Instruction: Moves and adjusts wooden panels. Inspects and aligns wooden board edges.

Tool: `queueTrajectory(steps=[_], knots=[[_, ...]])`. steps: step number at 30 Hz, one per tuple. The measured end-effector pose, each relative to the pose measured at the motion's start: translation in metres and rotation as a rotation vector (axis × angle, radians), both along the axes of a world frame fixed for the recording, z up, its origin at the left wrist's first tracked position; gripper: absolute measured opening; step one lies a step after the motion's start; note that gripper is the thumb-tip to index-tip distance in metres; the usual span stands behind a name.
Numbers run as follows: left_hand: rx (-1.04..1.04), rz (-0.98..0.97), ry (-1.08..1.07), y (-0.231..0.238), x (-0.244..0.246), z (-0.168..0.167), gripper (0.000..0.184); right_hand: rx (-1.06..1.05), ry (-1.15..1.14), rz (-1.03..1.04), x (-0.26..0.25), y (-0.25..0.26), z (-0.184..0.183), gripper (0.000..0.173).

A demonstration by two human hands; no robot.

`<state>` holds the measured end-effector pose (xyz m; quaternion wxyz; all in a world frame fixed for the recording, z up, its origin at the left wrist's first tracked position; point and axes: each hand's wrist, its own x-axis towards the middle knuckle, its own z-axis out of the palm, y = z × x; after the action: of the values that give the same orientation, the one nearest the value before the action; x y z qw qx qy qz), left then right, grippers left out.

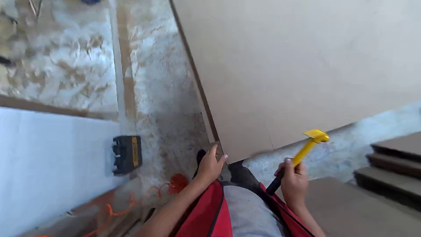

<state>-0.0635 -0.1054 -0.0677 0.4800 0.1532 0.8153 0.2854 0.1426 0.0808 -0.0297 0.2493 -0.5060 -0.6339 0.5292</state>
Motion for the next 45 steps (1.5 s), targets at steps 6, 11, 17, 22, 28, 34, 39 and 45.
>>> queueTrajectory(steps=[6, 11, 17, 22, 28, 34, 39, 45], knots=[[0.612, 0.302, -0.125, -0.007, 0.03, 0.038, 0.058, 0.397, -0.278, 0.867, -0.082, -0.052, 0.003, 0.026], [0.52, 0.863, -0.021, -0.032, 0.031, 0.036, 0.026, 0.513, -0.297, 1.476, -0.124, -0.065, 0.001, 0.037], [0.102, 1.073, -0.128, -0.103, 0.068, -0.027, 0.036, 0.947, -0.396, 1.624, -0.098, 0.056, -0.063, 0.1], [0.363, 1.256, -0.277, -0.094, 0.124, -0.019, 0.034, 1.178, -0.25, 1.639, -0.091, 0.075, -0.109, 0.1], [0.302, 1.026, -0.402, -0.045, 0.139, -0.027, 0.04, 1.126, -0.19, 1.643, -0.095, 0.076, -0.111, 0.093], [0.334, 1.503, -0.245, -0.068, 0.121, -0.025, 0.041, 1.113, -0.175, 1.628, -0.096, 0.077, -0.115, 0.096], [0.294, 1.02, -0.456, -0.044, 0.135, -0.023, 0.04, 1.136, -0.14, 1.602, -0.101, 0.077, -0.116, 0.097], [0.295, 1.512, -0.397, -0.082, 0.155, -0.033, 0.039, 1.11, -0.246, 1.664, -0.115, 0.054, -0.083, 0.097]])
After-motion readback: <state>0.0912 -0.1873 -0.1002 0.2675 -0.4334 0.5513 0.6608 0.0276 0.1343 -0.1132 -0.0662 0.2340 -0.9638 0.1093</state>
